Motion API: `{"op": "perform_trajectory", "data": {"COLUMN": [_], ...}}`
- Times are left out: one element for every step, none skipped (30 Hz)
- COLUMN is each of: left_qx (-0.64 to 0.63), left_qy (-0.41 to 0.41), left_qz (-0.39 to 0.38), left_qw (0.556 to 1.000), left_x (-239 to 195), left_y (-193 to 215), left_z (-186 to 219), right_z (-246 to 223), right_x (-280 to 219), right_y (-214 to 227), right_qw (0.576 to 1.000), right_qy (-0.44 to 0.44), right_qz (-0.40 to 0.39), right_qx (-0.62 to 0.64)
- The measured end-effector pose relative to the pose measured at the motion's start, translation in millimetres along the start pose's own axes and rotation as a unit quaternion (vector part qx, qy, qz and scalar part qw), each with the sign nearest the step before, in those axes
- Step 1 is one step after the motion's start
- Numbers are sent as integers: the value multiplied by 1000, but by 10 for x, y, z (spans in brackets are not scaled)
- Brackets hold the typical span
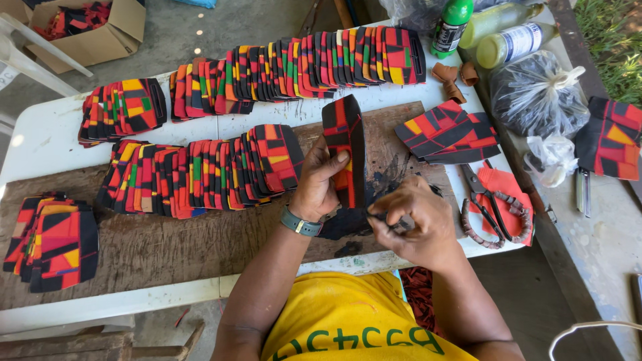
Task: The person repeatedly picks up patterned sandals from a stack, applies a dark substance to the edges with a small tool, and places them back on the table. The process is repeated for multiple units in a continuous workflow.
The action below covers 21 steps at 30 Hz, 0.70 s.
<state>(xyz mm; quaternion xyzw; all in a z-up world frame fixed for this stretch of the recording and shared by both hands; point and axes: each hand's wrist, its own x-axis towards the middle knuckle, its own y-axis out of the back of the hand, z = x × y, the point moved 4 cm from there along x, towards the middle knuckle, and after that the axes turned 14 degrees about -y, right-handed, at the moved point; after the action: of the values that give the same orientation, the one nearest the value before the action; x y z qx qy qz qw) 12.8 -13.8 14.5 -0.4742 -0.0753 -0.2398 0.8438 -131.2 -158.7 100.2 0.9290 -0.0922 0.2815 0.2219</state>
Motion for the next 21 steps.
{"op": "perform_trajectory", "data": {"left_qx": [3, 6, -2, -9, -16, -10, -4, 1, -3, -7, -11, -11, -12, -12, -15, -19, -23, -23, -24, -24, -20], "left_qy": [-6, -13, -11, -7, -3, 1, 6, 11, 13, 12, 12, 9, 6, 5, 4, 6, 7, 2, -3, -11, -9], "left_qz": [-6, -10, -14, -19, -23, -17, -11, -5, -4, -2, 0, -1, -2, -2, -2, -3, -3, 2, 8, 13, 13], "left_qw": [1000, 1000, 1000, 1000, 1000, 1000, 1000, 1000, 1000, 1000, 1000, 1000, 1000, 1000, 1000, 1000, 1000, 1000, 1000, 1000, 1000], "left_x": [3, -13, -31, -46, -66, -66, -89, -108, -118, -121, -108, -105, -93, -92, -87, -84, -86, -77, -68, -54, -42], "left_y": [12, 23, 32, 36, 32, 31, 22, 11, 2, -6, -5, 0, 11, 26, 41, 53, 59, 68, 72, 77, 78], "left_z": [25, 41, 45, 48, 50, 52, 52, 41, 40, 42, 45, 46, 43, 37, 31, 18, 7, 11, 20, 41, 61], "right_z": [-4, 3, 41, 87, 132, 188, 235, 274, 270, 260, 241, 223, 204, 177, 139, 98, 47, -4, -70, -126, -164], "right_x": [-32, -67, -83, -93, -104, -92, -83, -78, -69, -39, -5, 21, 54, 72, 106, 124, 125, 120, 85, 58, 26], "right_y": [0, 1, 4, 3, 9, 7, 8, 15, 0, -19, -37, -51, -61, -69, -79, -79, -72, -71, -71, -81, -79], "right_qw": [1000, 1000, 997, 992, 984, 987, 987, 986, 986, 984, 982, 984, 986, 987, 991, 994, 997, 999, 999, 998, 999], "right_qy": [1, 2, -13, -28, -43, -71, -98, -126, -110, -93, -76, -72, -69, -67, -42, -17, 7, 19, 30, 44, 39], "right_qz": [-7, -15, -9, -2, 6, 22, 39, 55, 54, 51, 47, 52, 57, 63, 57, 52, 47, 33, 20, 5, -4], "right_qx": [10, 19, 70, 120, 170, 145, 119, 92, 116, 140, 164, 154, 143, 133, 111, 89, 67, 31, -6, -42, -32]}}
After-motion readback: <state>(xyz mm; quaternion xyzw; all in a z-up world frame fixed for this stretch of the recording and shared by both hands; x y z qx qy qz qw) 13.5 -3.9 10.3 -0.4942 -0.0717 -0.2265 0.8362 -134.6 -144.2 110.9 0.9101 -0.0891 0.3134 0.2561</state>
